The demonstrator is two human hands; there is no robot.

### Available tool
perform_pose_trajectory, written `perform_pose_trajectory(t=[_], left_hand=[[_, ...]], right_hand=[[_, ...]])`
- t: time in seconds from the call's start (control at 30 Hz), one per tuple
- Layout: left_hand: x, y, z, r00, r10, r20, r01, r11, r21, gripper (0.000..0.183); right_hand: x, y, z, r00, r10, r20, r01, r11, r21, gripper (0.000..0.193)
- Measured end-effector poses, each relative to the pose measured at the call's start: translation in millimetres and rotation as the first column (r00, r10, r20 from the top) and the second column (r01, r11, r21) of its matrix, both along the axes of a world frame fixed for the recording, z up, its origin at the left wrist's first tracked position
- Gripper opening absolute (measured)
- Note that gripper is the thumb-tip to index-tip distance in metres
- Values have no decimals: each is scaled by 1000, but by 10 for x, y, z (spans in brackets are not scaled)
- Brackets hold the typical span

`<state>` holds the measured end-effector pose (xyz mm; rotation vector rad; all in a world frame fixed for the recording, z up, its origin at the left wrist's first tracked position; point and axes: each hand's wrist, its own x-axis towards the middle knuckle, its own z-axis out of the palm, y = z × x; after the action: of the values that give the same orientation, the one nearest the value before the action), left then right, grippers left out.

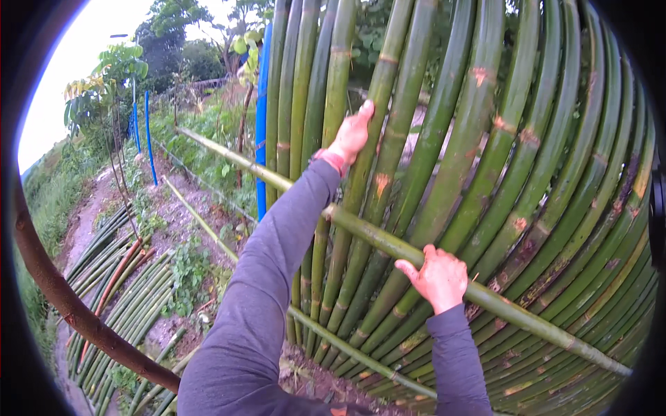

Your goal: The person secures a horizontal bamboo pole to a series of vertical bamboo poles by hand; they use pliers to twist and cut wire to fasten the poles together.

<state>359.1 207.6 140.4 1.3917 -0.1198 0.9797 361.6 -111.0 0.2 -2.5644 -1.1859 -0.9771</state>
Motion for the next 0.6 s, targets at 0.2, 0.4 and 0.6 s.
perform_pose_trajectory(t=[0.2,0.4,0.6], left_hand=[[-214,-148,-76,920,389,45,-380,859,343,53],[-166,22,-135,943,333,3,-312,879,361,62],[-193,8,-200,923,383,-33,-356,886,297,51]], right_hand=[[-6,39,4,1000,18,0,-18,1000,-6,71],[24,94,-54,1000,6,-4,-6,999,-44,72],[72,152,-78,1000,-8,16,9,999,-48,70]])
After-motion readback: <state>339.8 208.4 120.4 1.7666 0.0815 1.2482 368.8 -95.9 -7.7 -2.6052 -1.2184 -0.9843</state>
